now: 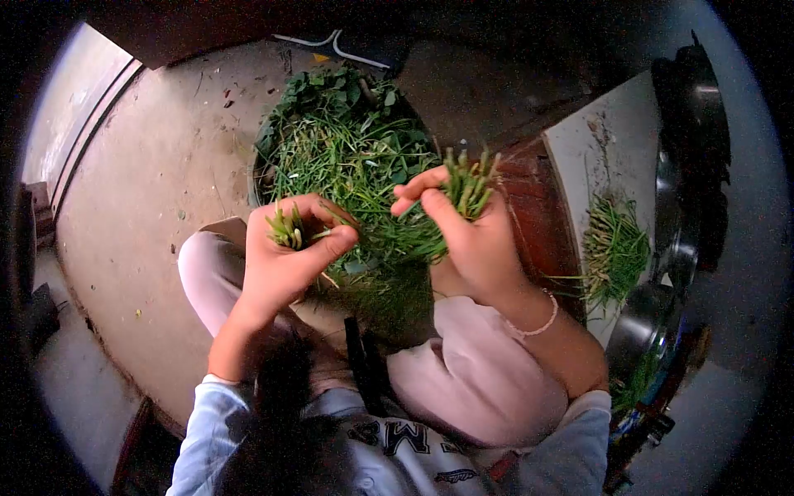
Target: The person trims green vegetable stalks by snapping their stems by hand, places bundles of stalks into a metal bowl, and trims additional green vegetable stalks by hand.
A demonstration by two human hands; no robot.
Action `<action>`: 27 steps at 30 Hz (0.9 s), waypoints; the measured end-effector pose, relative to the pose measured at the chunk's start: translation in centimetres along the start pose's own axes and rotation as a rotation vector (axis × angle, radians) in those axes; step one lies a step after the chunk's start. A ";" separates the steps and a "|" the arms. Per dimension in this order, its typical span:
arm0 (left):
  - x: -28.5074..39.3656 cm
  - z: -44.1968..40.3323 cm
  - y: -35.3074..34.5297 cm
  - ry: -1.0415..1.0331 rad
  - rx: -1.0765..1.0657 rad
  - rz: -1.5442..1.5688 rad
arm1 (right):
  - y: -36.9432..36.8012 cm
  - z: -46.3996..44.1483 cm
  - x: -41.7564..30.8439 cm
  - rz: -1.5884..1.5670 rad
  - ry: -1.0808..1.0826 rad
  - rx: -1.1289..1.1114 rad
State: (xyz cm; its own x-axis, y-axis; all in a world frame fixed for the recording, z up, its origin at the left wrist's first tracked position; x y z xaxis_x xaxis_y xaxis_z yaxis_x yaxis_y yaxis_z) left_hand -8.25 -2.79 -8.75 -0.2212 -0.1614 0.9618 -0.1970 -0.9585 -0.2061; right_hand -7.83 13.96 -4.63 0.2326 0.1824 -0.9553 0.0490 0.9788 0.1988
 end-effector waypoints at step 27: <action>4.2 7.2 1.3 -0.069 0.323 -0.115 | -6.7 2.5 -1.7 -0.196 -0.065 -0.511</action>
State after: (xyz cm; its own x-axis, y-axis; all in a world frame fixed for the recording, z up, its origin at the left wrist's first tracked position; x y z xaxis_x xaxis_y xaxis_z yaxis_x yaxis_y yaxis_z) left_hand -2.59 -6.42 -3.70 -0.1477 -0.0533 0.9876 0.0979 -0.9944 -0.0391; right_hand -6.15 6.85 -3.80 0.3272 0.0015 -0.9450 -0.3766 0.9173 -0.1290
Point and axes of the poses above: each hand's wrist, its own z-axis away from the middle knuckle, its own y-axis out of the back of the hand, x = y × z, the point moved 3 cm from there along -z, towards the middle knuckle, and after that the axes turned 8 degrees about x, right-handed, at the moved point
